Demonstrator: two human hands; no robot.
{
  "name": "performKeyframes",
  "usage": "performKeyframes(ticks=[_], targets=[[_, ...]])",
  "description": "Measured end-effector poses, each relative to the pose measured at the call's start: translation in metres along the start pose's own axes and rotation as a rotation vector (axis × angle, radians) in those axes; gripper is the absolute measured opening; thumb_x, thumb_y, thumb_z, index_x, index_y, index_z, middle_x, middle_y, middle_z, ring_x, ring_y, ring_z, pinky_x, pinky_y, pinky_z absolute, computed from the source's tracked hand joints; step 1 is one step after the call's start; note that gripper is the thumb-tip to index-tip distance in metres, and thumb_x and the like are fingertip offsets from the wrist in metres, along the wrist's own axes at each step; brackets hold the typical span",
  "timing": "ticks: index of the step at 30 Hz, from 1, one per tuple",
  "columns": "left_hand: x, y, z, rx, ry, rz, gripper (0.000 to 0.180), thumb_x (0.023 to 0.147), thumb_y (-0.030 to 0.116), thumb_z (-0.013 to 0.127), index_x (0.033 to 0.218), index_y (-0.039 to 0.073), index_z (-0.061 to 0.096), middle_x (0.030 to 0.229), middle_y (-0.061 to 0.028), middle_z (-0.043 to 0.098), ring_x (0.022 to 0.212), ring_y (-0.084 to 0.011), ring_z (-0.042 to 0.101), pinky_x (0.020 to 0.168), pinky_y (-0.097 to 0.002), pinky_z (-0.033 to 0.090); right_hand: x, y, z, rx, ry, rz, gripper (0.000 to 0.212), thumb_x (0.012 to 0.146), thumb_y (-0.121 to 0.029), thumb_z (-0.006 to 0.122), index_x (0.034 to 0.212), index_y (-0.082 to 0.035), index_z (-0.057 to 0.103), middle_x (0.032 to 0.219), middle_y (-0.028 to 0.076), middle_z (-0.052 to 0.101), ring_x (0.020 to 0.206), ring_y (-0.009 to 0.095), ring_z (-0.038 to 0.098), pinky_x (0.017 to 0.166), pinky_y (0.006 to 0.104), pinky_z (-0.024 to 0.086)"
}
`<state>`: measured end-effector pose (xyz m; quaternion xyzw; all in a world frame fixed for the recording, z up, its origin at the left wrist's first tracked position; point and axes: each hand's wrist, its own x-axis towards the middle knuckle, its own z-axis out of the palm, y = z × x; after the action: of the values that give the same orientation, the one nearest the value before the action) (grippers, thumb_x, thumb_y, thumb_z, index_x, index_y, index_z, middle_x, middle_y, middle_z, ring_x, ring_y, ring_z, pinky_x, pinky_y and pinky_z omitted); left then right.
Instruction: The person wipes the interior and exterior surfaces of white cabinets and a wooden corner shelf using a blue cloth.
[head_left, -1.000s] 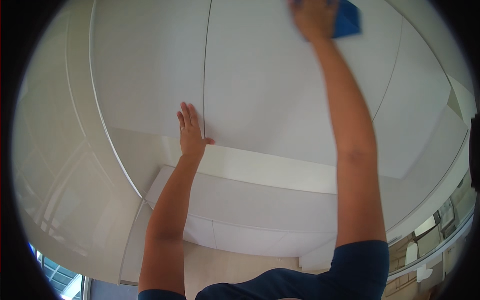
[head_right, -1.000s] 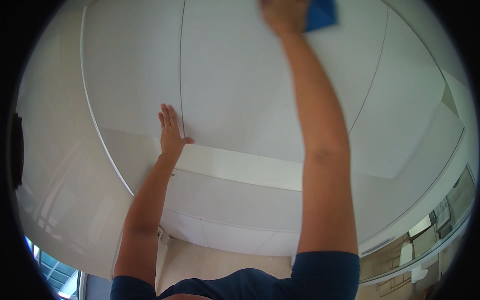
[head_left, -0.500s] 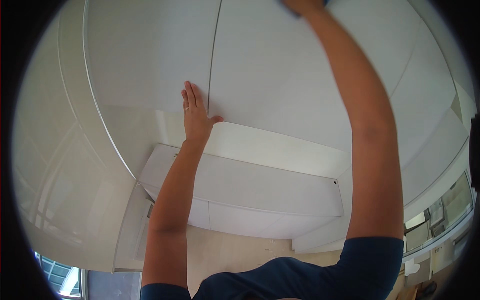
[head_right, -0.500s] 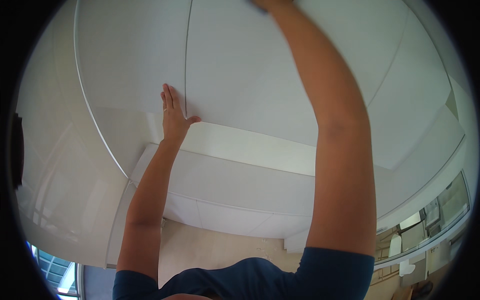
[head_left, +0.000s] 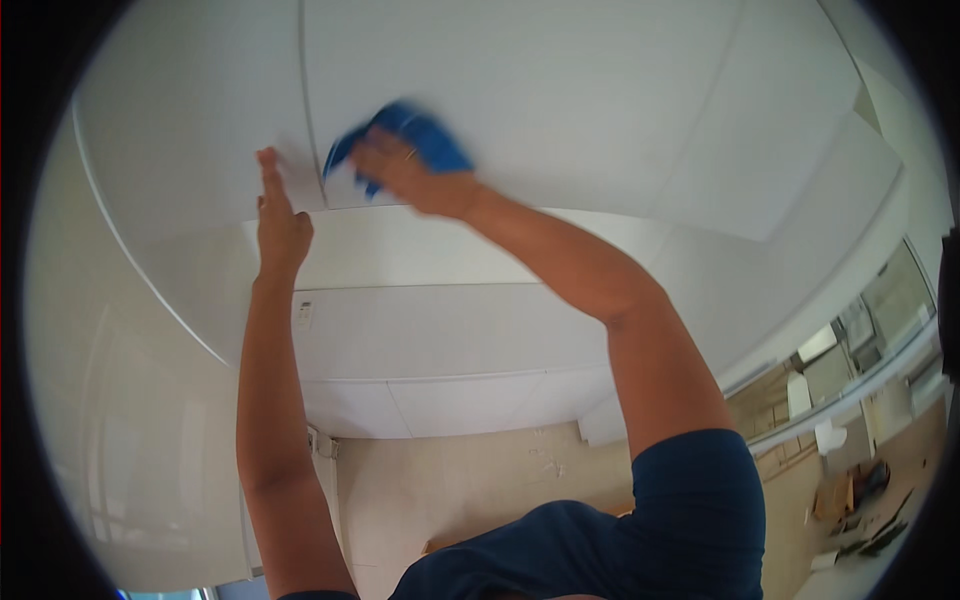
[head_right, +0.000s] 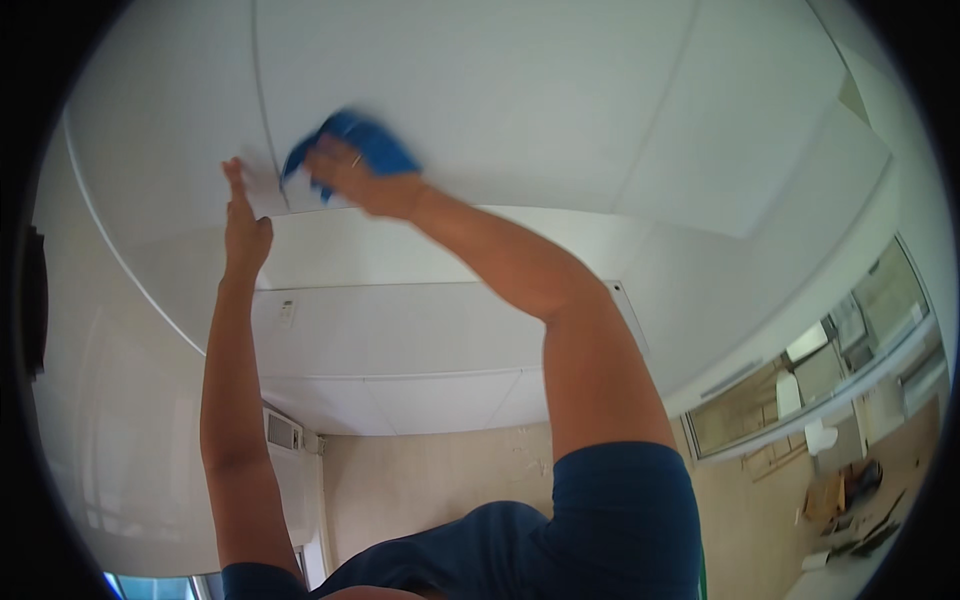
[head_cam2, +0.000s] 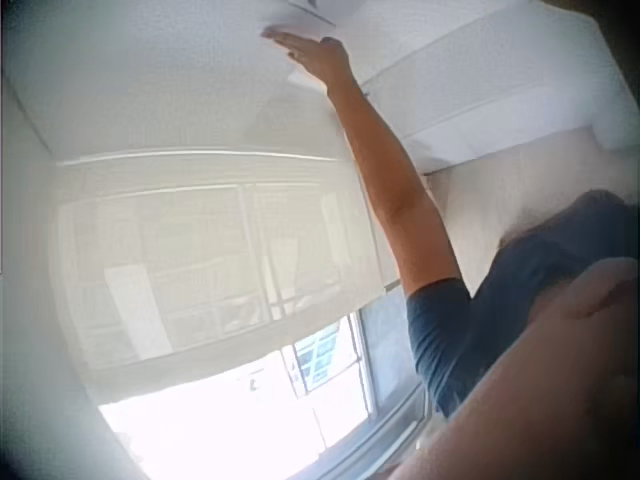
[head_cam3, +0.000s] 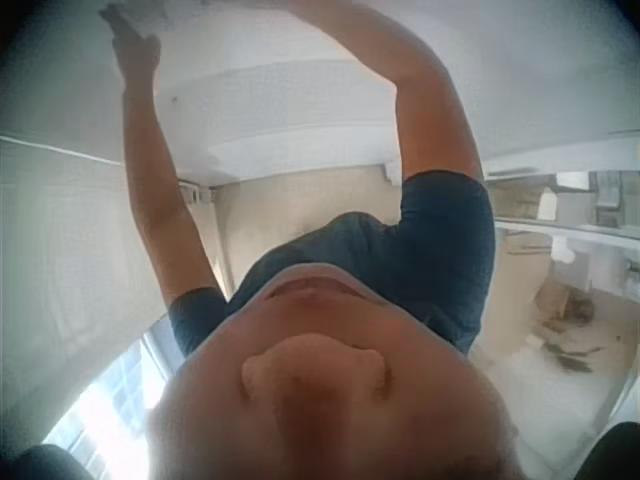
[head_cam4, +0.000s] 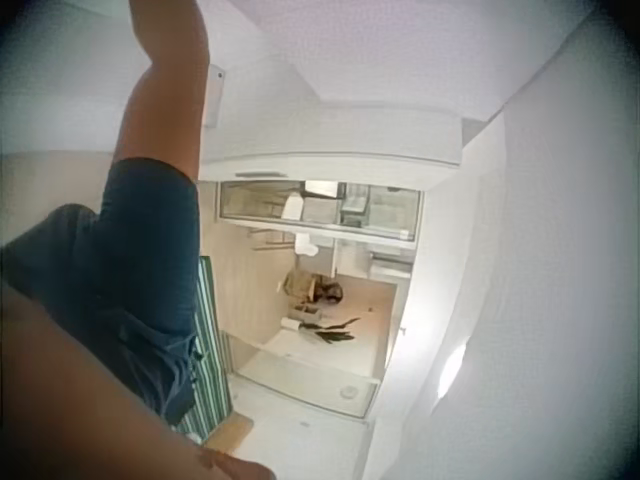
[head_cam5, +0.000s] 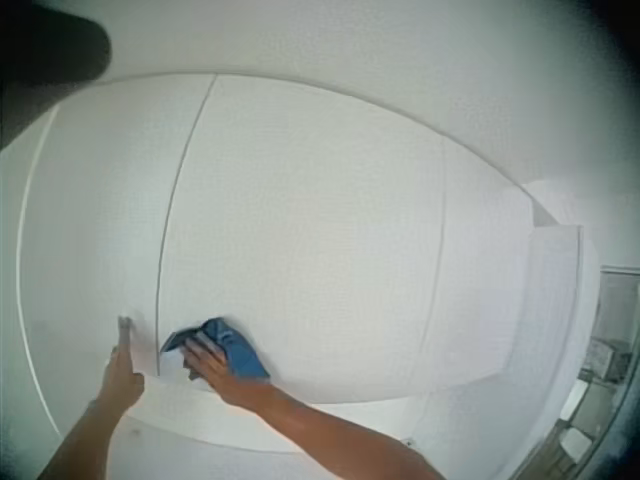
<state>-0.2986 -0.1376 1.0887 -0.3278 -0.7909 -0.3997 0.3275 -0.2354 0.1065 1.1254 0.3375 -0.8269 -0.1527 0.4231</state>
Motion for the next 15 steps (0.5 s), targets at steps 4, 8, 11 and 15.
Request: performKeyframes(ticks=[4,8,11,15], targets=[[-0.008,0.012,-0.020,0.176,-0.035,-0.090,0.094,0.075,-0.009,0.050,0.151,0.010,-0.001,0.157,-0.0119,0.011,0.142,-0.0374,0.020,0.111,-0.0522,0.024,-0.120,0.069,-0.110,-0.469,0.179,0.537,0.069,0.077,-0.033,0.064,0.137,-0.005,0.043,0.144,0.015,0.040,0.134,0.037,0.035,0.106,0.0668,0.014],[-0.008,0.014,-0.010,0.109,-0.091,-0.075,0.099,0.075,-0.004,0.056,0.151,0.012,-0.006,0.157,-0.0142,0.008,0.141,-0.0411,0.016,0.107,-0.0433,0.035,-0.202,0.091,-0.148,-0.569,0.487,1.011,0.068,0.091,-0.038,0.047,0.146,-0.002,0.027,0.152,0.018,0.026,0.141,0.039,0.021,0.110,0.0617,0.008],[-0.011,0.019,0.011,0.068,-0.107,-0.022,0.096,0.074,-0.004,0.056,0.151,0.012,0.000,0.158,-0.0139,0.004,0.141,-0.0443,0.015,0.111,-0.0526,0.025,-0.156,0.073,-0.107,-0.700,0.596,1.285,0.072,0.090,-0.032,0.051,0.147,0.000,0.022,0.154,0.019,0.018,0.141,0.042,0.016,0.110,0.0616,0.007],[-0.016,0.018,0.010,0.217,-0.042,-0.108,0.093,0.075,0.000,0.055,0.151,0.010,0.003,0.157,-0.0165,0.004,0.141,-0.0454,0.014,0.111,-0.0527,0.023,-0.040,-0.024,-0.041,-0.397,0.135,0.803,0.071,0.080,-0.030,0.062,0.142,-0.008,0.036,0.149,0.016,0.029,0.136,0.038,0.028,0.107,0.0665,0.014]])
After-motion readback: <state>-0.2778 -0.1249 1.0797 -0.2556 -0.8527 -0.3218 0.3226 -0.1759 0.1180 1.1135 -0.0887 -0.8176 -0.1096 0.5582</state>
